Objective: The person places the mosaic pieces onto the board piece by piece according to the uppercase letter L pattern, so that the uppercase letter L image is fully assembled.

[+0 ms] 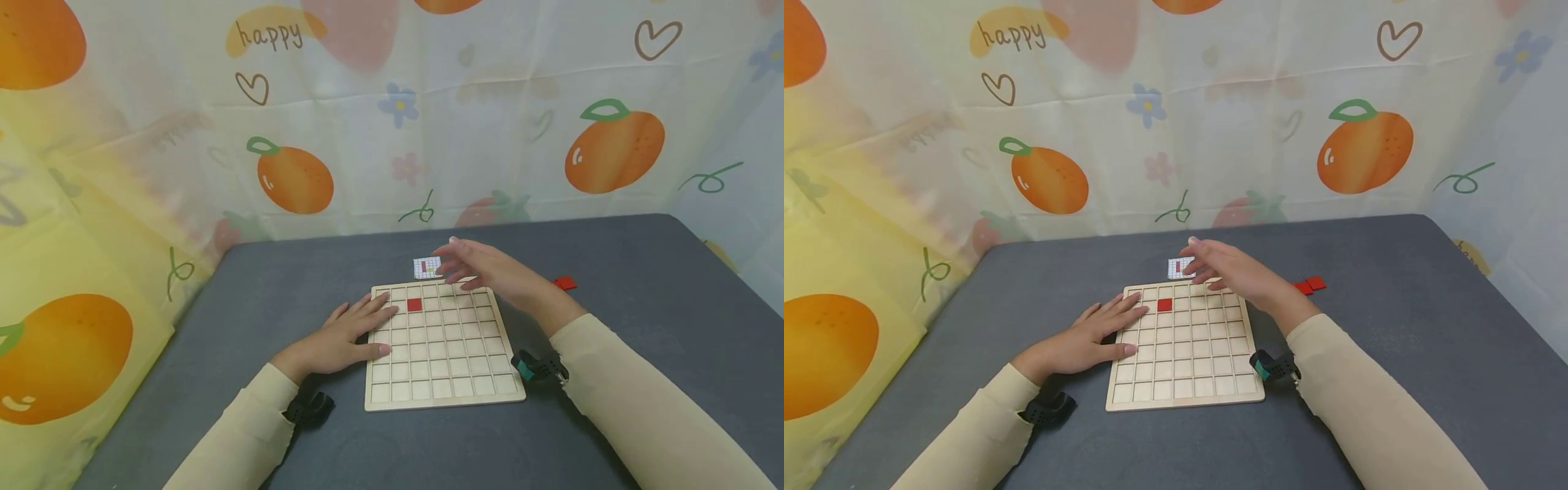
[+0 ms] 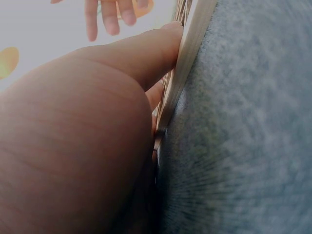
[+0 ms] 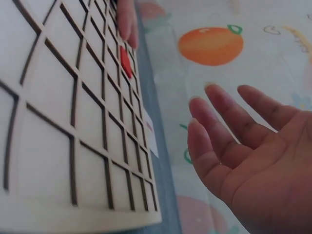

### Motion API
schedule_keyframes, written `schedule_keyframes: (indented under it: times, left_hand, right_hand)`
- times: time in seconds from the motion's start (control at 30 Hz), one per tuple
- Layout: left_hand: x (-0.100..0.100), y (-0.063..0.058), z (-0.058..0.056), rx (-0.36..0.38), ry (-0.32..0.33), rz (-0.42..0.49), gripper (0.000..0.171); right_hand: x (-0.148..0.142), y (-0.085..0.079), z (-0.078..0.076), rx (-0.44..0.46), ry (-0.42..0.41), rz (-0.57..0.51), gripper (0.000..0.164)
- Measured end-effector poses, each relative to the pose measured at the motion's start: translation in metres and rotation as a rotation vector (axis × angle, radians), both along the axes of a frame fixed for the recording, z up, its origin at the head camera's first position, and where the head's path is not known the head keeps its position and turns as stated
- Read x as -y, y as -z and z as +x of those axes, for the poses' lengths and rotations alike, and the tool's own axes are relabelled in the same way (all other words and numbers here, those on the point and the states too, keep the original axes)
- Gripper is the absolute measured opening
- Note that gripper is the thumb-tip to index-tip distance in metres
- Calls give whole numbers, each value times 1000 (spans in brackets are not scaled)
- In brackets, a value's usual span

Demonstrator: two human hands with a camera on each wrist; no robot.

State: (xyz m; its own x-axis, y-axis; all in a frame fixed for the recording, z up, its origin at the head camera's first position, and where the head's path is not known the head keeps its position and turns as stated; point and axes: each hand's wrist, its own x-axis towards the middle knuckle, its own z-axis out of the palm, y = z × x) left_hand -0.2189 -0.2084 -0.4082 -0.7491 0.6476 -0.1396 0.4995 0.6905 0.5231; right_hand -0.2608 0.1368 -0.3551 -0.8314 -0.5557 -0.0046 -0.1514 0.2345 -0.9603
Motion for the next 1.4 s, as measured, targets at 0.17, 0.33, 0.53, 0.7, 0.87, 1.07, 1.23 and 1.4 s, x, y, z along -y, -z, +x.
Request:
schedule_keyframes:
  times: [0.17, 0.33, 0.53, 0.7, 0.87, 1.07, 1.23, 1.4]
  left_hand:
    - [2, 1, 0, -1, 7, 8, 82]
    - [3, 0, 1, -5, 13, 18, 81]
    - [1, 0, 2, 7, 14, 13, 81]
    - [0, 1, 2, 16, 10, 11, 82]
    - [0, 0, 2, 12, 4, 10, 81]
    - [1, 1, 3, 4, 5, 11, 81]
    - [1, 1, 3, -1, 2, 12, 81]
    - [1, 1, 2, -4, 5, 10, 82]
  right_hand:
    - [-23, -3, 1, -21, 10, -11, 68]
    - [-48, -4, 3, -31, 37, -18, 71]
    - [-79, -3, 5, -65, 77, 1, 71]
    - [-102, 0, 7, -93, 112, 29, 70]
    - [-121, 9, 6, -126, 114, -31, 66]
    - [-136, 22, 1, -150, 185, -6, 63]
    - [-143, 30, -3, -157, 291, 120, 64]
    - [-147, 36, -5, -144, 321, 231, 63]
